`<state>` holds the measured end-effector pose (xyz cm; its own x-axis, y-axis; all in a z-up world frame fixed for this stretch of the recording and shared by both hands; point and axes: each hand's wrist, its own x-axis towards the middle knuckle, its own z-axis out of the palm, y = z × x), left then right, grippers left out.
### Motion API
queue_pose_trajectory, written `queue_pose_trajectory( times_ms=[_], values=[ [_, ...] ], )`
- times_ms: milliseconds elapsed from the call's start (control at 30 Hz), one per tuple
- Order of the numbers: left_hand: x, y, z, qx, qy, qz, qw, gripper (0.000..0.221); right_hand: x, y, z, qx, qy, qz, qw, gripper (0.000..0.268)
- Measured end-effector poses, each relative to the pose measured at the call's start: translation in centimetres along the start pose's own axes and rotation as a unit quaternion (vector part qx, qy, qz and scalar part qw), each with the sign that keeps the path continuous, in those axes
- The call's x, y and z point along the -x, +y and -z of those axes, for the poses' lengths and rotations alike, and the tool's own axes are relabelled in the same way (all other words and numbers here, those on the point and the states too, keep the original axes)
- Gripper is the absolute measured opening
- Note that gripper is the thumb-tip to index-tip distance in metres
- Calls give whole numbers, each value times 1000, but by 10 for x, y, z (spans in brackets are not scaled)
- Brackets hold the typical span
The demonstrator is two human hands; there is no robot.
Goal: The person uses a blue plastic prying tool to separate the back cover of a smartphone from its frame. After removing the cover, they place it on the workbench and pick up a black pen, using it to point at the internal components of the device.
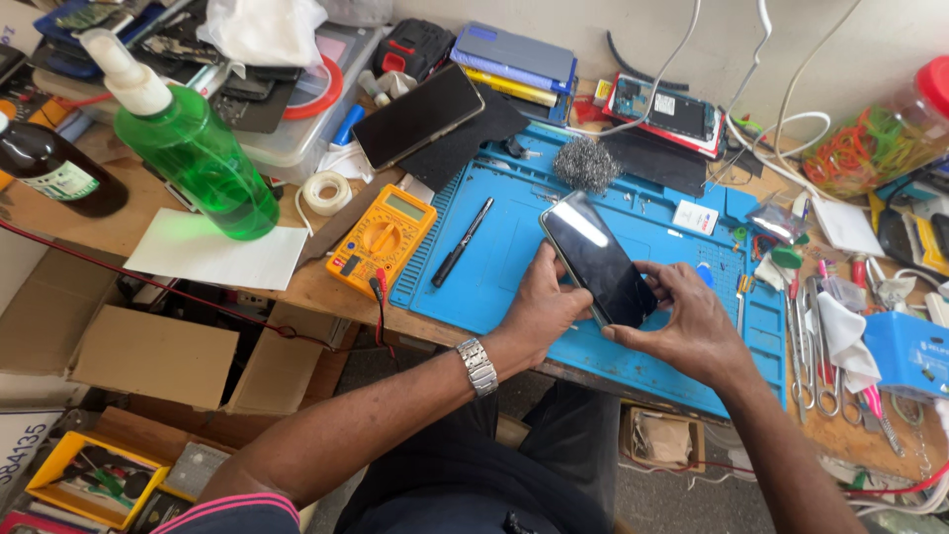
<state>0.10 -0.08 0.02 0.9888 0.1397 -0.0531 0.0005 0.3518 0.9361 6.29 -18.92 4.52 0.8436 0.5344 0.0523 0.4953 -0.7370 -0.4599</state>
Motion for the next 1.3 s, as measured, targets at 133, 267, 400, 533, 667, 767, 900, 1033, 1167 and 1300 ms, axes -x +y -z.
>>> queue_pose_trajectory(
  times_ms=[133,267,400,533,667,767,900,1033,1167,1300],
  values=[
    [0,13,6,95,-15,17,995,66,0,2,-1,0,2,-19,1000,96],
    [-3,27,21,84,11,9,996,82,0,2,-2,-6,-11,-25,1000,96],
    [-4,25,27,80,-1,-4,997,82,-1,2,-3,-3,-17,-34,999,95],
    [-5,20,28,68,4,-7,998,78,-3,2,-2,0,-29,-34,999,97],
    [-5,16,28,48,11,-11,999,77,-6,-1,-1,16,-46,-50,998,96],
    [-5,15,27,29,18,-22,999,77,-6,-2,-1,33,-54,-58,996,95],
    [-5,17,26,25,22,-32,999,76,-6,-1,-3,31,-43,-40,998,95],
    [-3,20,26,53,19,-20,998,76,-5,-3,-2,44,-40,-39,997,96],
    [2,28,37,118,-26,-10,993,69,-1,-4,3,4,-38,-37,999,90],
    [-1,29,49,89,-36,-2,995,60,0,2,6,-10,-42,-25,999,91]
  ],
)
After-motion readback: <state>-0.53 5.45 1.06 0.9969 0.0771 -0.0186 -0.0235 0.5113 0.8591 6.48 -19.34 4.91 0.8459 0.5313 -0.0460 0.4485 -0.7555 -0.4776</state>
